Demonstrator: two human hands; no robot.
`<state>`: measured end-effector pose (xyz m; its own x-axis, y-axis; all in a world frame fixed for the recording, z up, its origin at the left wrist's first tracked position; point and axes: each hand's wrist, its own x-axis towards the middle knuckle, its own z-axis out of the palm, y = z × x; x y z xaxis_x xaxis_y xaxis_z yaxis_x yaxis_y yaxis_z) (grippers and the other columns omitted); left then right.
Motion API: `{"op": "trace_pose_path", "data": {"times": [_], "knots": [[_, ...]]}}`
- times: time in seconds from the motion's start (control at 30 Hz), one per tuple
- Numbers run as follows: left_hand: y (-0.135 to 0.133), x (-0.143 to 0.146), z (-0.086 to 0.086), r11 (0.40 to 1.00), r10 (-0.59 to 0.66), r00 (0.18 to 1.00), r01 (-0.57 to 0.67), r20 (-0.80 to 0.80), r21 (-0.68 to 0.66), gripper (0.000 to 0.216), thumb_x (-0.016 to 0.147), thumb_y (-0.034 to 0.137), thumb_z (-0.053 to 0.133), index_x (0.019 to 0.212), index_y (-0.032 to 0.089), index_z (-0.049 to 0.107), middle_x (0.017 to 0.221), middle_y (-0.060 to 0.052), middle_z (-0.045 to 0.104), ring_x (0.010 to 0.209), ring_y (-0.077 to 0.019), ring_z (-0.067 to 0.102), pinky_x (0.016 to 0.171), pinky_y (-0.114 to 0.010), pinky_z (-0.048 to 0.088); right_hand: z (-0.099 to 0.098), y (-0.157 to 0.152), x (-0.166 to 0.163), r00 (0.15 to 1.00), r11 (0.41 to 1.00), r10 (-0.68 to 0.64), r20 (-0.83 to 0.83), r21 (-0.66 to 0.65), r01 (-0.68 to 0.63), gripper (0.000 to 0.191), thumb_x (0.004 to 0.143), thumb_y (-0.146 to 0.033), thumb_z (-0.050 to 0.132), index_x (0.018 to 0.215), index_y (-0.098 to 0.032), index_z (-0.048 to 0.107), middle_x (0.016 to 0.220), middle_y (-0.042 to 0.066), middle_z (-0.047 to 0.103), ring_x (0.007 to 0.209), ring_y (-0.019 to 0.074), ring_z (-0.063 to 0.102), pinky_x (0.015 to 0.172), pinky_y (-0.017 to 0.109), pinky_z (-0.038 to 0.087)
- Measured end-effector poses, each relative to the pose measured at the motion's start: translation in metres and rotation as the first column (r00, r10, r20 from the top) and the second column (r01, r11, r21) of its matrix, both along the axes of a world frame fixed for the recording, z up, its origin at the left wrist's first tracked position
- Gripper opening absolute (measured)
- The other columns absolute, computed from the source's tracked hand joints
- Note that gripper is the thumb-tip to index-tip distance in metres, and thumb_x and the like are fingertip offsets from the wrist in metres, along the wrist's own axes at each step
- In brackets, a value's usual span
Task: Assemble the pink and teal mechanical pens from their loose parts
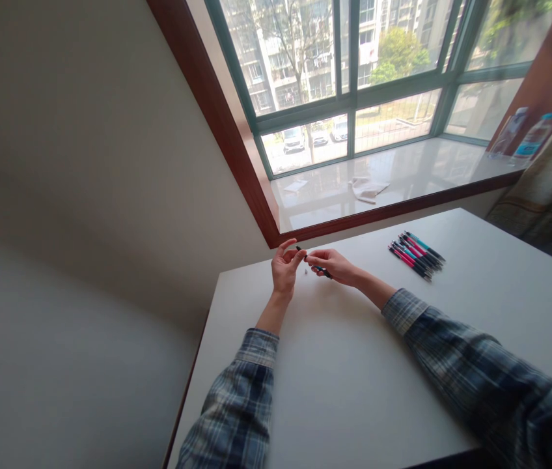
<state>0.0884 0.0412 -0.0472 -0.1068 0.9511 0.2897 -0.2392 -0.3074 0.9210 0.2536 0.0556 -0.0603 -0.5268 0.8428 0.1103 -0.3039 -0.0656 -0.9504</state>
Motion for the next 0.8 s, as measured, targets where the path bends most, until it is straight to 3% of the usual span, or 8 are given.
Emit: {"op": "trace_pose_path", "data": {"times": [0.3, 0.53, 0.8], "knots": [[-0.002, 0.002, 0.006, 0.983, -0.156, 0.985, 0.162, 0.070, -0.087, 0.041, 0.076, 0.043, 0.087, 0.107, 0.018, 0.078, 0.081, -0.001, 0.069, 0.069, -0.0099, 0.061, 0.077, -0.028, 0.053, 0.002, -0.002, 0.004, 0.991, 0.989, 0.056, -0.119, -0.131, -0.072, 0.037, 0.080, -0.050, 0.083, 0.087, -0.016, 0.071, 0.085, 0.002, 0.059, 0.060, 0.0071, 0.043, 0.052, 0.025, 0.028], [-0.001, 0.003, 0.006, 0.995, -0.056, 0.994, 0.064, 0.093, -0.079, 0.032, 0.072, 0.039, 0.090, 0.089, 0.019, 0.072, 0.081, 0.001, 0.065, 0.070, -0.0091, 0.061, 0.077, -0.027, 0.052, 0.002, -0.002, 0.005, 0.989, 0.985, 0.070, -0.128, -0.148, -0.089, 0.036, 0.083, -0.050, 0.080, 0.094, -0.017, 0.074, 0.090, 0.004, 0.062, 0.062, 0.0077, 0.046, 0.053, 0.025, 0.030], [-0.005, 0.006, 0.011, 0.992, -0.018, 0.994, 0.031, 0.106, -0.124, 0.032, 0.074, 0.039, 0.088, 0.091, 0.020, 0.068, 0.082, 0.002, 0.063, 0.070, -0.0084, 0.058, 0.072, -0.023, 0.049, 0.004, -0.003, 0.005, 0.995, 0.985, 0.081, -0.062, -0.150, -0.089, 0.034, 0.076, -0.047, 0.085, 0.085, -0.019, 0.069, 0.082, 0.002, 0.063, 0.065, 0.0101, 0.052, 0.055, 0.024, 0.034]]}}
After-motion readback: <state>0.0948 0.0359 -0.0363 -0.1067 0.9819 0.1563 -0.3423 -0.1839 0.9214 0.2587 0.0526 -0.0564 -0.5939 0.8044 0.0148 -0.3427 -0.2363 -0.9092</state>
